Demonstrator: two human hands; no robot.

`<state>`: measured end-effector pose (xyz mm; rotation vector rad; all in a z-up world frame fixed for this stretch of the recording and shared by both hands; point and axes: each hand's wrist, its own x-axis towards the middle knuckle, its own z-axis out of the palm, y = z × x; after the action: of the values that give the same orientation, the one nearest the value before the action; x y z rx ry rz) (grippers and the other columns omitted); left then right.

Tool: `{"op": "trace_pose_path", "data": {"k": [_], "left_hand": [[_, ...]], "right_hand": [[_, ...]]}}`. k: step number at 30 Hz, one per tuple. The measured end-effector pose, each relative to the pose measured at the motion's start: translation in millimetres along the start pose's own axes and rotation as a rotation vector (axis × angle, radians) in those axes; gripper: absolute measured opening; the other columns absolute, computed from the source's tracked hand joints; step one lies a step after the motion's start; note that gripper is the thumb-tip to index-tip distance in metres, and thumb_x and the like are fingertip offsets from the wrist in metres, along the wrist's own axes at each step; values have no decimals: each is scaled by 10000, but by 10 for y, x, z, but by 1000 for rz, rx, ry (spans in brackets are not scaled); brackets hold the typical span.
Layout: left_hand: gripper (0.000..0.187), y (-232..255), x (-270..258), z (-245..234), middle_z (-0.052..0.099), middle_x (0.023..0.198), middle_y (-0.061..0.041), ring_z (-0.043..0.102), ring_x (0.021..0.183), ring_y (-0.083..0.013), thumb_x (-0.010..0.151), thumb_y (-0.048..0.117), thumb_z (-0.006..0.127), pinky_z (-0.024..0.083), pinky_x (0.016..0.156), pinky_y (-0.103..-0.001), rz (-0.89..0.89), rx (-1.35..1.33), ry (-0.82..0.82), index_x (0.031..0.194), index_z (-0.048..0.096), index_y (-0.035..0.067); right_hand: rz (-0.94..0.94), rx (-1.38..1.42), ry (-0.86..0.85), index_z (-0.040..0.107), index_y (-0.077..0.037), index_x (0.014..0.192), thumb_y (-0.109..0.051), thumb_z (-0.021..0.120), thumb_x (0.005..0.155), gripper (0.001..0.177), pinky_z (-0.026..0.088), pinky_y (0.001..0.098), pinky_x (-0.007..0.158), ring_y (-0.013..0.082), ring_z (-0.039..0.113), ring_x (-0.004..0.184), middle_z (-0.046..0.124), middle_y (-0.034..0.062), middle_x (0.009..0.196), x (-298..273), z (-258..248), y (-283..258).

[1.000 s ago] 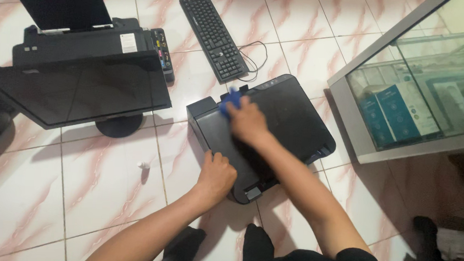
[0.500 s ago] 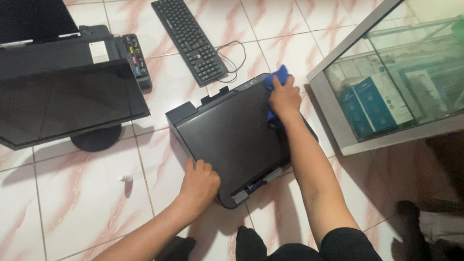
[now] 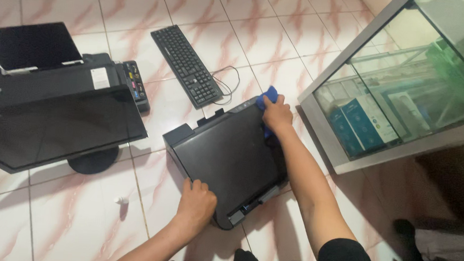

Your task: The person wipes the exterior of a printer with a cloth and wipes the ink tank area.

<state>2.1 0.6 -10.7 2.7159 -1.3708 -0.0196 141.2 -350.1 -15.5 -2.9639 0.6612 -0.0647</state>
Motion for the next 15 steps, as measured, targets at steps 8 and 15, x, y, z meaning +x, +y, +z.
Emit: {"op": "trace_pose_path", "data": {"k": [8,15], "left_hand": [[162,-63,35,-228,709,933,-160,626,987,-330,742,155,724,428,945,-546,6,-51,-154,853,779,51],[117,-714,211,-434,706,941,-81,631,1002,-276,762,120,737,434,898,-503,27,86,-22,876,758,107]], "right_hand": [[-389,34,34,571,-299,1426,-157,636,868,580,560,513,893,433,605,1079,479,227,1394,-453,245,-205],[-274,-90,-54,512,-303,1471,-151,629,867,633,563,523,860,455,594,1062,452,206,1392,81,97,-14]]}}
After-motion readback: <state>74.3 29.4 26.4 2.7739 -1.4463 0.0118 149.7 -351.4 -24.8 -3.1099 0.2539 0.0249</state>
